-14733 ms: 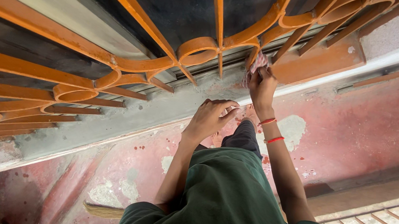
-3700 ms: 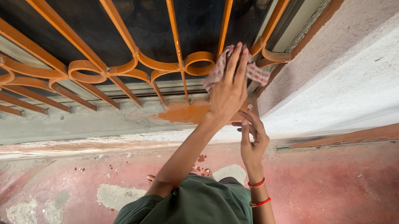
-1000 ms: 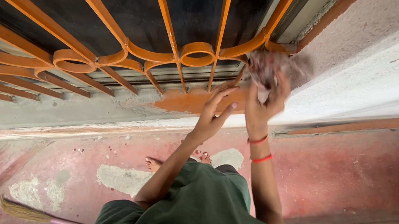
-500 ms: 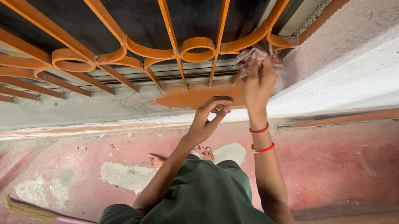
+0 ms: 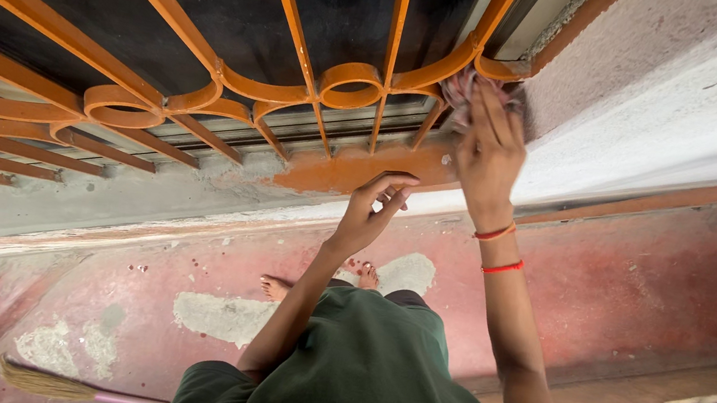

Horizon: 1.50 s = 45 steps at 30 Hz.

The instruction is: The person wipes the metal bars of a window grill by hand using a patterned cloth, moving the cloth up and down and side to side along different sections of the frame.

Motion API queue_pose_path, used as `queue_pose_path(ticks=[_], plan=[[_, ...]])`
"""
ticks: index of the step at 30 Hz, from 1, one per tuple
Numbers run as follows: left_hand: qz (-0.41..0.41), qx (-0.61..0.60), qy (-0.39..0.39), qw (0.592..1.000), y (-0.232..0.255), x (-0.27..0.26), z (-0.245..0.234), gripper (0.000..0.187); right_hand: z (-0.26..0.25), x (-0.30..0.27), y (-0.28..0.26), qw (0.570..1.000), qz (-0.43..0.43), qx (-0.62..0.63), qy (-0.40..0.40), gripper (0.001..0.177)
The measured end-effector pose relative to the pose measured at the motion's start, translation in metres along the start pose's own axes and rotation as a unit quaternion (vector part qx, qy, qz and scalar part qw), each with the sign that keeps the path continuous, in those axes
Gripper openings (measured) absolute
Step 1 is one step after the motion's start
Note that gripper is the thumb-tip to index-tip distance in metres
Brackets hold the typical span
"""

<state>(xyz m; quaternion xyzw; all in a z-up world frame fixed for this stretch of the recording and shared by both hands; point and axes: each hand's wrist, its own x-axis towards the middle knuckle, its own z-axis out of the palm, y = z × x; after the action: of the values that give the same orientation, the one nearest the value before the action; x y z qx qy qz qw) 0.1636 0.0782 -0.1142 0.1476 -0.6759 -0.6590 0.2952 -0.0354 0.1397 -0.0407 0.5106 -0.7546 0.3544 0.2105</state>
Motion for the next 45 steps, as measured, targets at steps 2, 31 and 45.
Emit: queue_pose_path(ticks=[2, 31, 45], plan=[[-0.003, 0.012, 0.006, 1.000, -0.001, 0.001, -0.003, 0.020, -0.014, -0.010, 0.003, 0.999, 0.038, -0.019, 0.019, 0.042], [-0.043, 0.008, 0.074, 0.996, -0.011, -0.023, -0.033, 0.024, 0.091, -0.043, -0.007, 0.896, 0.138, 0.323, 0.271, 0.037], [-0.037, 0.017, 0.095, 0.995, -0.003, -0.030, -0.030, 0.022, -0.002, 0.130, -0.028, 0.939, -0.120, 0.159, 0.281, 0.037]])
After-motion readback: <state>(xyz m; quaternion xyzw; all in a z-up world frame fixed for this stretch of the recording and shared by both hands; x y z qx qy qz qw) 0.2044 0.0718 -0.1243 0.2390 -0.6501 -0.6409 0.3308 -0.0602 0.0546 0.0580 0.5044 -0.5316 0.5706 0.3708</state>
